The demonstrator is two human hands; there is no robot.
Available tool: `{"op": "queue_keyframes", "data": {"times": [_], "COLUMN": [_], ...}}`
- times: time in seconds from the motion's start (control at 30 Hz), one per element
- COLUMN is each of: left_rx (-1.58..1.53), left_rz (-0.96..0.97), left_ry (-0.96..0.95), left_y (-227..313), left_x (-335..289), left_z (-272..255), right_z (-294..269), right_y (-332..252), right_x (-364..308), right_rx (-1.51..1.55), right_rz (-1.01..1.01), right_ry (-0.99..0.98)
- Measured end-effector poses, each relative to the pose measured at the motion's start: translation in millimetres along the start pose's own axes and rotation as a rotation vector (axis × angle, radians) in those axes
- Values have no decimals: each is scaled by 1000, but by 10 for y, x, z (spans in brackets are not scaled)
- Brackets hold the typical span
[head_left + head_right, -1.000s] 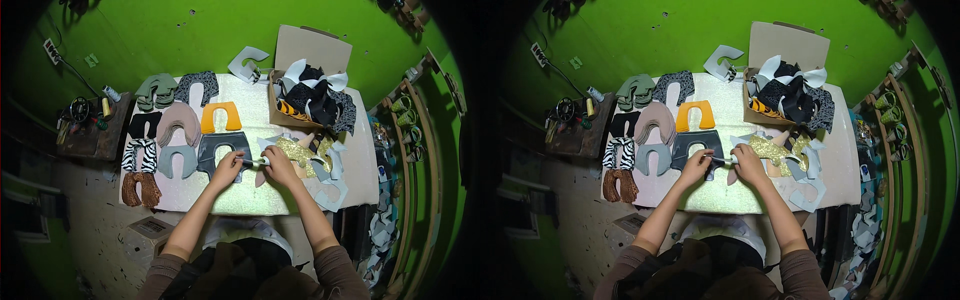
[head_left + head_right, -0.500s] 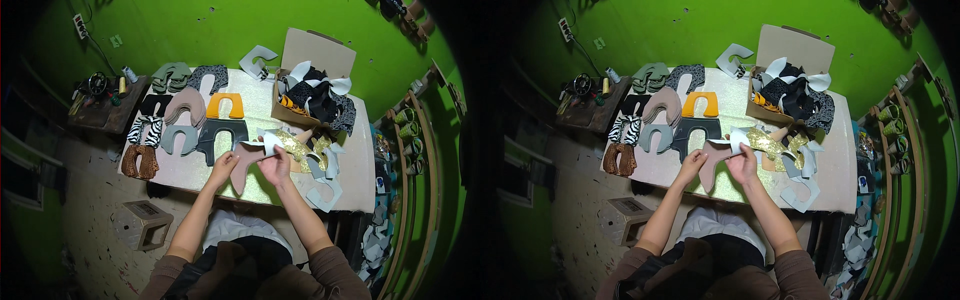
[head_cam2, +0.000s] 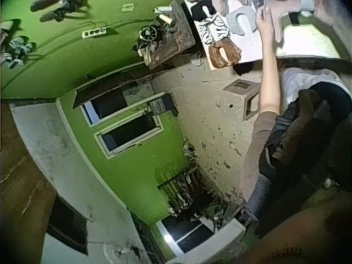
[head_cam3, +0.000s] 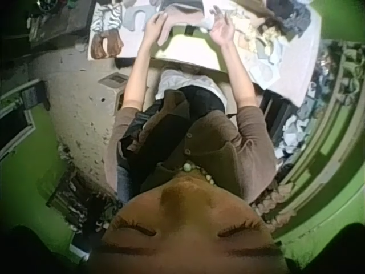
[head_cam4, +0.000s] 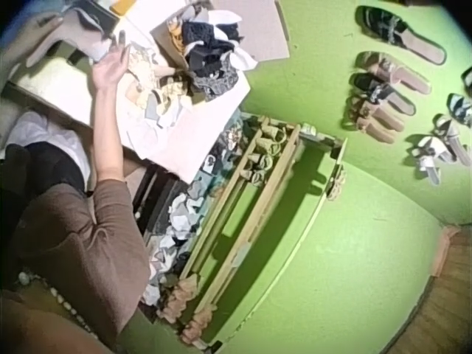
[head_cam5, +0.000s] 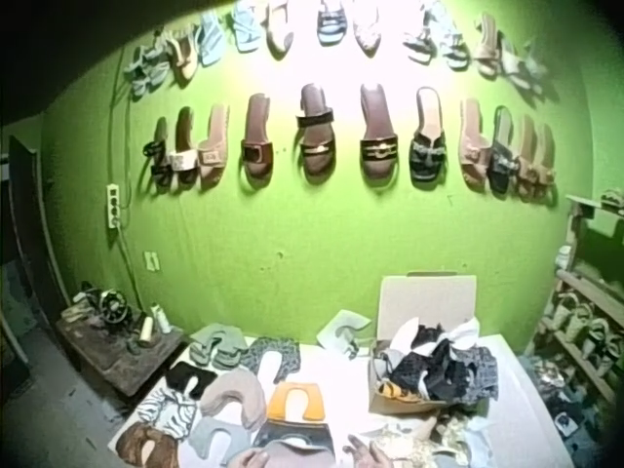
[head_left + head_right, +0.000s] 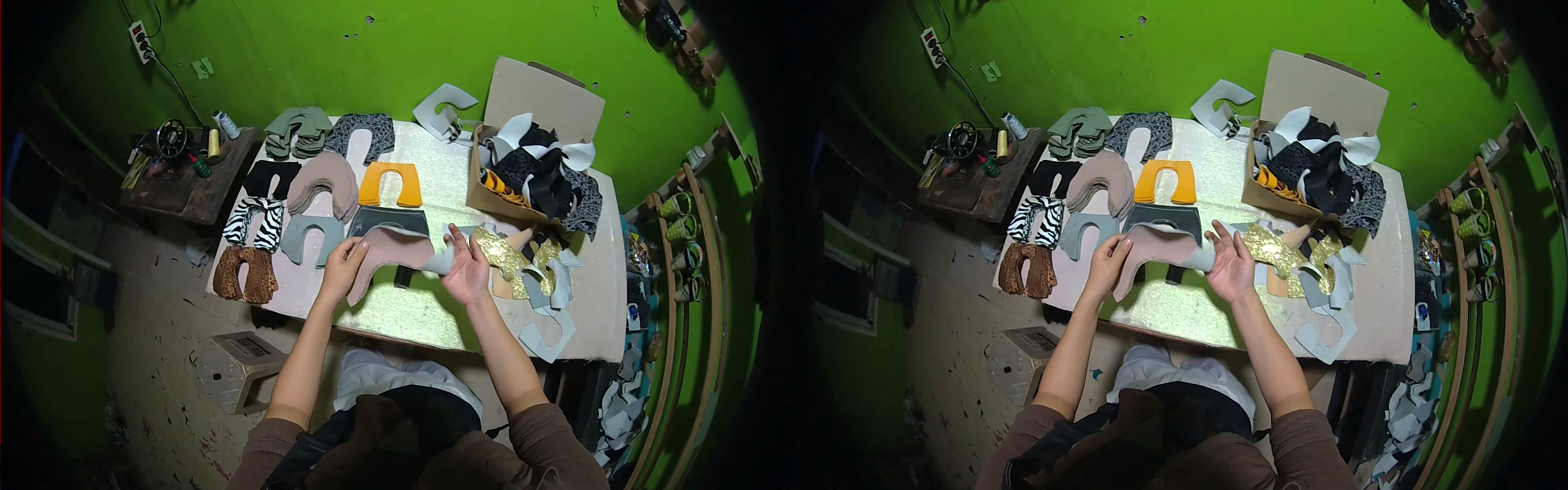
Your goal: Organizing and inspecting various shoe uppers of different colors and patterns on a workbench.
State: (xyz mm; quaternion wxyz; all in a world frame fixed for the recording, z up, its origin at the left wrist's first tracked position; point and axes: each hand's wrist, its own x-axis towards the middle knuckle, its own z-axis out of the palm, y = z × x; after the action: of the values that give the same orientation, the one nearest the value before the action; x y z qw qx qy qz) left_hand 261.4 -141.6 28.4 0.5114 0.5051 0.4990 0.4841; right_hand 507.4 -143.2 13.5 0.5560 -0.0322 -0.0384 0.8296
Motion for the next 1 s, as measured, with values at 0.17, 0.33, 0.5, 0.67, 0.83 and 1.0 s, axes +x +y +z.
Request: {"op": "queue_keyframes", "data": {"times": [0.17,0.33,0.5,0.67,0.83,1.0], "left_rx": [-88,-198,-241,-209,-187,-84], "left_rz": [-51,-125,-170,-190,-180,-206], "left_ry": [-15,6,18,36,39,-23], "left_y": [124,233,210,81,-102,-204], "left_x": [310,670,997,1275,1599,1927], "left_z": [-337,-743,-1135,-1444,-1748,-1878], "right_z": [-2,154,199,19,210,145], "right_y": [149,528,848,1106,1192,1089], "right_x": [505,974,1365,1654,1972,2323], "right_rx": [-38,-26,-26,-229,-350,-293], "right_rz": [72,-7,-75,243,171,130], "right_ry": [-241,-86,11,85,149,106]}}
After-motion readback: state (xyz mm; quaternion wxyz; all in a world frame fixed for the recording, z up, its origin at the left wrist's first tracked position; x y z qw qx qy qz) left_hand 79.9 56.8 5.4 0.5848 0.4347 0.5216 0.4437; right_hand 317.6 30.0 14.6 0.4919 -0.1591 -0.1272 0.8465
